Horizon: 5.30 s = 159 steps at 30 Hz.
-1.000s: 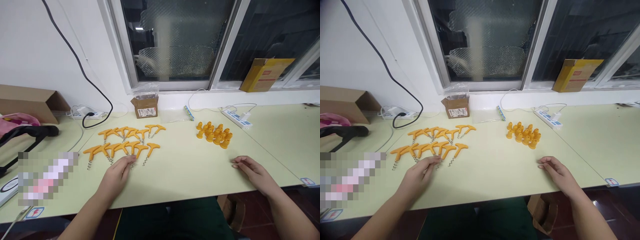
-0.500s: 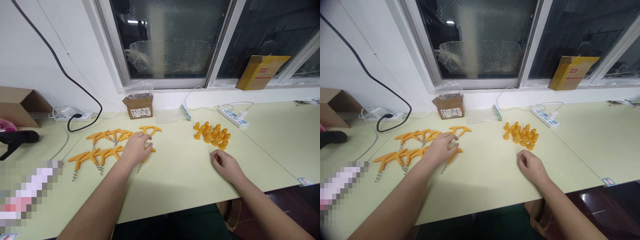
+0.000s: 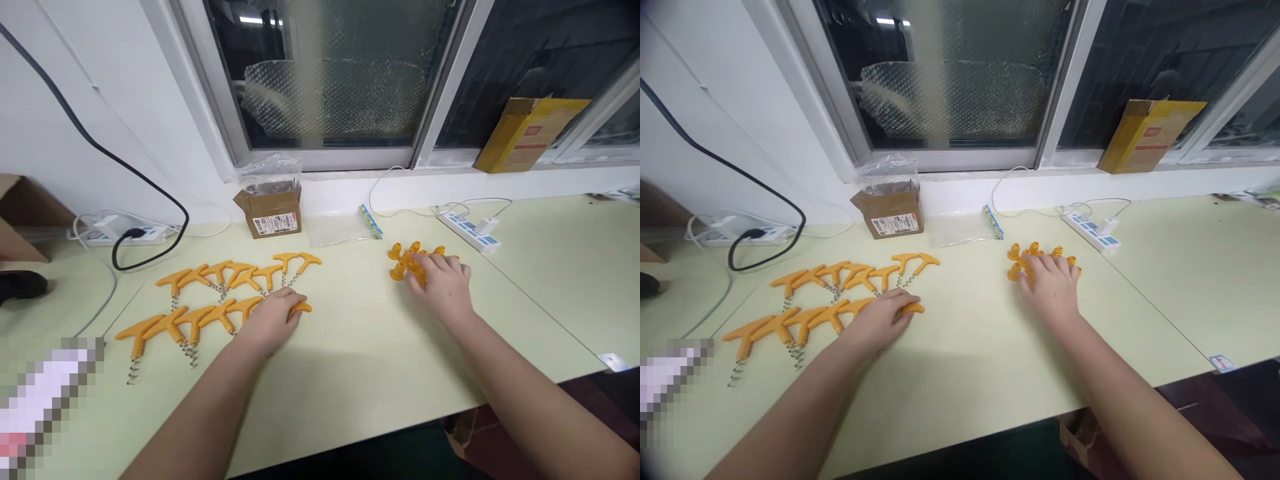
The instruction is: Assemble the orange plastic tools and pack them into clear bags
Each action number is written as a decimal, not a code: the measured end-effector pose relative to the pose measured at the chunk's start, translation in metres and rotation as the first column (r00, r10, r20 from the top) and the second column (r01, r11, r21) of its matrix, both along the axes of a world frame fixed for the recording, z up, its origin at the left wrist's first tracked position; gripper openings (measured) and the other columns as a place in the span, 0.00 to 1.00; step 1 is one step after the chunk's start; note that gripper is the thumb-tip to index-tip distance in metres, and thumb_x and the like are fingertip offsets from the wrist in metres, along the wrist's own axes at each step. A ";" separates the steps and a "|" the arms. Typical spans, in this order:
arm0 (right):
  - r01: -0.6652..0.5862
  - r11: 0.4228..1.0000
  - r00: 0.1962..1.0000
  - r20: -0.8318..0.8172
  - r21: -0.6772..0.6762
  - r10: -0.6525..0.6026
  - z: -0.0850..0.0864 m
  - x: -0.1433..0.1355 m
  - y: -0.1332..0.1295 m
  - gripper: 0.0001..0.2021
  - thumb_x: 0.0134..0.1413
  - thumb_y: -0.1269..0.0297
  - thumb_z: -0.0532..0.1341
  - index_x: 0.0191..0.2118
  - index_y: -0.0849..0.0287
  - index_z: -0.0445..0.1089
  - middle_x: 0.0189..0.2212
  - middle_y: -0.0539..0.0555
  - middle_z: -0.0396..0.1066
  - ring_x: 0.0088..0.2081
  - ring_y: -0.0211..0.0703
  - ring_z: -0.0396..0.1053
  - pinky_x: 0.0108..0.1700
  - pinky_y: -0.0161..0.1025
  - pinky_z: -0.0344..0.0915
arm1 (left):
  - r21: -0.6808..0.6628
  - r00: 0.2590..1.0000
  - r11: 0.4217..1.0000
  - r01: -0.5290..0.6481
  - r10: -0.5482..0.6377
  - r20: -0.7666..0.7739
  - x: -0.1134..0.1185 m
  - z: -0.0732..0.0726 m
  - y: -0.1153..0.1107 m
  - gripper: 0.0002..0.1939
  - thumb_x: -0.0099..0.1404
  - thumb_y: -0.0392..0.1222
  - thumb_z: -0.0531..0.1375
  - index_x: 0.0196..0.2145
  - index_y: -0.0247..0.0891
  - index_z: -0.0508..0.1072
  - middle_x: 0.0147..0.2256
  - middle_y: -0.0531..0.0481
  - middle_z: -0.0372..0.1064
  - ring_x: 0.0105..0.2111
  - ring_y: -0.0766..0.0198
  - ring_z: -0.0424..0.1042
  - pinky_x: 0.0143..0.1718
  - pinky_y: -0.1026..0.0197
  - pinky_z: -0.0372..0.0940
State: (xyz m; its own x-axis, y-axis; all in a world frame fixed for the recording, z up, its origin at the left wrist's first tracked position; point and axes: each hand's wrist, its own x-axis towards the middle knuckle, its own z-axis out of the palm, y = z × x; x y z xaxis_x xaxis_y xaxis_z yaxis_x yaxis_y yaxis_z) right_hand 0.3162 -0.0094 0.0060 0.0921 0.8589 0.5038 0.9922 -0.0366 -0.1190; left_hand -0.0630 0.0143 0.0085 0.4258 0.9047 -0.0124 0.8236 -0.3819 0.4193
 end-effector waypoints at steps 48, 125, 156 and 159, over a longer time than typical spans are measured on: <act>-0.735 0.661 -0.006 -0.976 0.153 0.219 -0.020 -0.084 0.047 0.18 0.45 0.60 0.74 0.41 0.54 0.69 0.43 0.52 0.76 0.43 0.43 0.74 0.47 0.42 0.69 | -0.402 0.203 0.915 0.030 0.388 0.899 0.051 -0.032 0.022 0.24 0.60 0.52 0.71 0.45 0.39 0.65 0.35 0.53 0.74 0.32 0.65 0.79 0.41 0.58 0.74; -0.425 0.870 0.743 -0.646 -0.249 0.178 -0.006 -0.083 0.031 0.15 0.52 0.56 0.65 0.33 0.52 0.56 0.24 0.45 0.64 0.26 0.41 0.59 0.31 0.37 0.53 | 0.201 0.985 0.965 -0.170 0.170 0.018 0.036 -0.021 0.024 0.24 0.70 0.52 0.56 0.58 0.39 0.73 0.67 0.35 0.61 0.70 0.39 0.55 0.70 0.29 0.38; -0.123 0.990 0.980 -0.169 -0.073 0.109 -0.021 -0.050 0.078 0.12 0.57 0.70 0.57 0.40 0.57 0.78 0.43 0.61 0.71 0.58 0.59 0.65 0.70 0.66 0.41 | 0.131 0.982 0.973 -0.188 0.190 0.000 0.046 -0.010 0.002 0.05 0.60 0.43 0.59 0.34 0.45 0.75 0.29 0.49 0.75 0.30 0.54 0.72 0.30 0.57 0.60; -0.250 0.962 0.945 -0.246 -0.109 0.217 -0.019 -0.059 0.073 0.11 0.56 0.72 0.57 0.40 0.57 0.76 0.42 0.60 0.67 0.46 0.52 0.69 0.58 0.54 0.63 | 0.139 0.982 0.973 -0.186 0.182 0.044 0.045 -0.009 0.000 0.04 0.61 0.42 0.59 0.33 0.45 0.74 0.27 0.50 0.74 0.28 0.56 0.71 0.29 0.58 0.58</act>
State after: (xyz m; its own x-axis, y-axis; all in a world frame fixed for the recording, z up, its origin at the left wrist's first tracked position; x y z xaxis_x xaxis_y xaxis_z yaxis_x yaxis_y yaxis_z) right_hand 0.2571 0.0635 -0.0128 -0.0199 0.9294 0.3685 0.9209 0.1605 -0.3551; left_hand -0.0181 0.0143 -0.0002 0.2501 0.9592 0.1319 0.8728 -0.2823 0.3981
